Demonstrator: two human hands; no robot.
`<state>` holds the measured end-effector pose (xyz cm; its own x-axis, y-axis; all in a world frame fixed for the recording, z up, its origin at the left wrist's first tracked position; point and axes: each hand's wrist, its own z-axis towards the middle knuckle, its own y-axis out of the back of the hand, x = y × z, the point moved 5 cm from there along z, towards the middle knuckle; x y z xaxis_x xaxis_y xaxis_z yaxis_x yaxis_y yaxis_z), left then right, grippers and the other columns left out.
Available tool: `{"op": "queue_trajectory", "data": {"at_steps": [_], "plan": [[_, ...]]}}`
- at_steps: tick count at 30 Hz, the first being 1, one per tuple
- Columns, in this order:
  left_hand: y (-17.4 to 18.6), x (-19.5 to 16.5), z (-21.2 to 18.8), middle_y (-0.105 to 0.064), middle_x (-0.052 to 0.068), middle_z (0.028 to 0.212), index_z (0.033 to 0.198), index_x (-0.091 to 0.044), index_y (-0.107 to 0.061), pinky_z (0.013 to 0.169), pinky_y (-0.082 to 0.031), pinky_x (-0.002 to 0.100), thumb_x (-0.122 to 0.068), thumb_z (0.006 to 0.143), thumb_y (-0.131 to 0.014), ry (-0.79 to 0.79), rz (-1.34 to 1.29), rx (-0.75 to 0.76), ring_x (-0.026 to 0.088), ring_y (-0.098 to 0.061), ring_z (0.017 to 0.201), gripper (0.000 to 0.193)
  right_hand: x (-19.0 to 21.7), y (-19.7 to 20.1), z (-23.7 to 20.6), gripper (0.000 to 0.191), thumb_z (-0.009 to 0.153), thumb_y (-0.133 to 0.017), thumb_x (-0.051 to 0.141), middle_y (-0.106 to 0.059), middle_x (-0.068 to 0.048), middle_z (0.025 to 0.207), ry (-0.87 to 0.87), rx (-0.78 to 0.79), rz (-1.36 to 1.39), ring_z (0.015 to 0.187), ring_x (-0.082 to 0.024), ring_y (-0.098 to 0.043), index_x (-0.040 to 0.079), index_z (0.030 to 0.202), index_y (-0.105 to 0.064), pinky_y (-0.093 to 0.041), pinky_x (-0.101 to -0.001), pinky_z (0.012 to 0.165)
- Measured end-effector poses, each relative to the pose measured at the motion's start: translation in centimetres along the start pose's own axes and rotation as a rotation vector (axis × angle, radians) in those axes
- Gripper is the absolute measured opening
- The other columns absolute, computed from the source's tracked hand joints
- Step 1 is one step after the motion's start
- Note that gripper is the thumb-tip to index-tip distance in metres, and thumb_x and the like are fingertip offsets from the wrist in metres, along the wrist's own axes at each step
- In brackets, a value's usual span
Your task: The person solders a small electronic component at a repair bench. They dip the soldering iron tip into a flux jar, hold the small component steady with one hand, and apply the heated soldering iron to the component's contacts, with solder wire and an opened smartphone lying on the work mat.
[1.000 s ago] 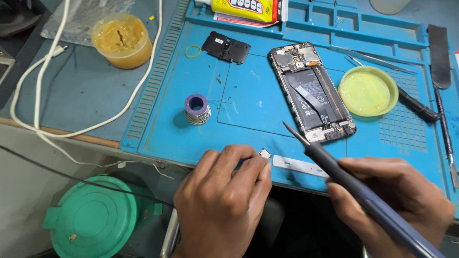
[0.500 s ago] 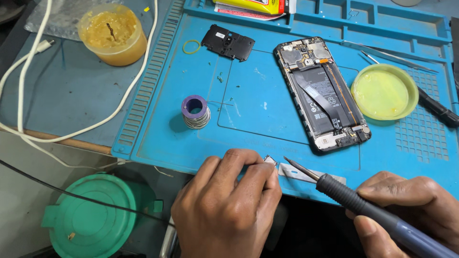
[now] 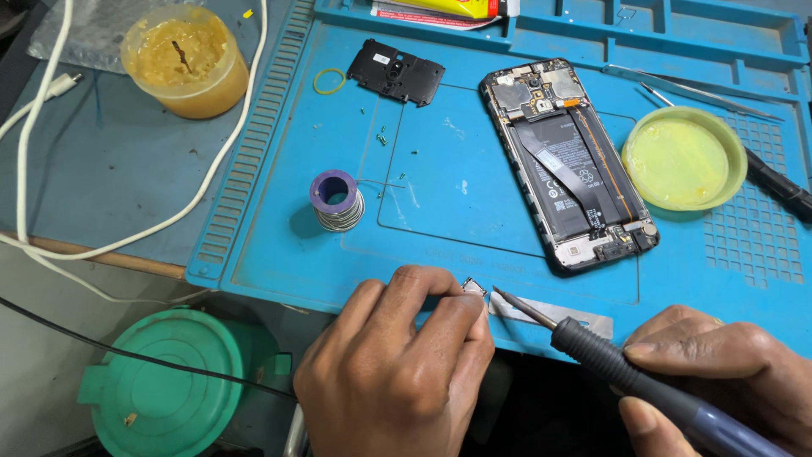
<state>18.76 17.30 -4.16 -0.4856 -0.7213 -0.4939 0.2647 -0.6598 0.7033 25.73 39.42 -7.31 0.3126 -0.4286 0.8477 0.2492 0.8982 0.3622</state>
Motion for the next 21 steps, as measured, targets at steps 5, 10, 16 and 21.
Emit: {"op": "queue_trajectory", "data": {"at_steps": [5,10,16,21], "plan": [[0.07,0.07,-0.09,-0.068,-0.005,0.091,0.082,-0.016,-0.074,0.056,-0.051,0.034,-0.014,0.074,-0.085,0.008,-0.011,-0.005,0.017,-0.063,0.069,0.013,0.31,-0.12,0.11,0.028,0.08,-0.077,0.001,-0.067,-0.009,0.078,-0.017,0.033,-0.016,0.076,-0.018,-0.071,0.004,0.103,-0.061,-0.057,-0.0336,0.073],[0.1,0.0,-0.05,-0.068,-0.005,0.091,0.084,-0.016,-0.075,0.057,-0.052,0.034,-0.014,0.074,-0.085,0.007,-0.016,0.001,0.018,-0.064,0.07,0.014,0.41,-0.13,0.33,0.029,0.079,-0.078,0.0,-0.068,-0.007,0.077,0.004,0.072,-0.023,0.075,-0.017,-0.071,0.004,0.103,-0.062,-0.057,-0.033,0.072],[0.14,-0.03,-0.01,-0.068,-0.004,0.092,0.086,-0.015,-0.076,0.057,-0.052,0.034,-0.014,0.075,-0.085,0.013,-0.025,0.009,0.018,-0.065,0.072,0.015,0.44,-0.11,0.52,0.03,0.078,-0.078,0.0,-0.067,-0.007,0.076,0.029,0.089,-0.035,0.074,-0.017,-0.071,0.004,0.103,-0.062,-0.057,-0.0329,0.072],[0.16,-0.03,-0.04,-0.069,-0.004,0.092,0.089,-0.015,-0.077,0.058,-0.052,0.034,-0.014,0.075,-0.086,0.017,-0.026,0.015,0.018,-0.065,0.072,0.016,0.46,-0.2,0.49,0.03,0.078,-0.078,0.0,-0.068,-0.007,0.077,0.03,0.093,-0.019,0.074,-0.017,-0.07,0.003,0.103,-0.063,-0.057,-0.0334,0.072]]}}
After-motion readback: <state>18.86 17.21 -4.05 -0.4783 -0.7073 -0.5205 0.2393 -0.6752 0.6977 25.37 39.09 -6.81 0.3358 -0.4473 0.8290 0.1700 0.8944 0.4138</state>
